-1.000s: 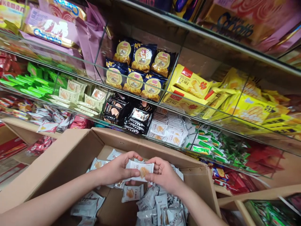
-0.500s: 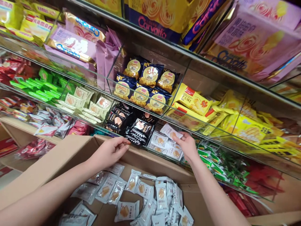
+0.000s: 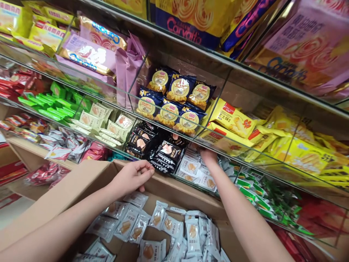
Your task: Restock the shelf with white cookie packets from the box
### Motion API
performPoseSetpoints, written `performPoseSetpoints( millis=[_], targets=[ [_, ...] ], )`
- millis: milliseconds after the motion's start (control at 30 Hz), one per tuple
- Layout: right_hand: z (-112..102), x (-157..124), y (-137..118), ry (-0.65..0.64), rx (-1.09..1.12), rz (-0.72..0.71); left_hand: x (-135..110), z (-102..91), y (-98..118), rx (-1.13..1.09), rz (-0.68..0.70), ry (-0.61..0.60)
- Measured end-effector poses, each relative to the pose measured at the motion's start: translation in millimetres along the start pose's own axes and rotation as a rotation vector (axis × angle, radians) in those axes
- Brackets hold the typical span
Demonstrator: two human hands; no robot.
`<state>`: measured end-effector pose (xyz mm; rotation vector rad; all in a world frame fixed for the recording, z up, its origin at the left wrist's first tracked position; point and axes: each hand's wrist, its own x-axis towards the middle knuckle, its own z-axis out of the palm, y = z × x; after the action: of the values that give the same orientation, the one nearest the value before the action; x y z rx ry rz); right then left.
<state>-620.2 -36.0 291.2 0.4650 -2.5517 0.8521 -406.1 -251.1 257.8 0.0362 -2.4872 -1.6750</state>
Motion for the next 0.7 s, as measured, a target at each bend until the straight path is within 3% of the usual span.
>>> performPoseSetpoints(
  millis=[333,433,533,600,700],
  targets=[
    [-13.8,-13.2,7.9,-0.034,-0.087,-0.052,1.3,-4.7,1.7,-0.032,0.002,-0.018],
    [-29.3,-40.1,1.3,0.053,-0.075,-0.086,1.5,-6.7,3.3,-0.037,0.001,-0.026],
    [-46.3,-94.8,-14.1,0.084,0.064,-0.295,3.4,-7.4,3.6,-0.023,-0.001,-0.029],
    [-51.3,-141.5,-23.6,-0.118,0.119,-0.485,5.6,-7.0,3.3,0.023,0.004,-0.026],
    [-41.6,-206.3,-26.4,-0.606,-0.062,-0.752,9.1,-5.3,3.1,0.113,0.036,-0.023]
  ],
)
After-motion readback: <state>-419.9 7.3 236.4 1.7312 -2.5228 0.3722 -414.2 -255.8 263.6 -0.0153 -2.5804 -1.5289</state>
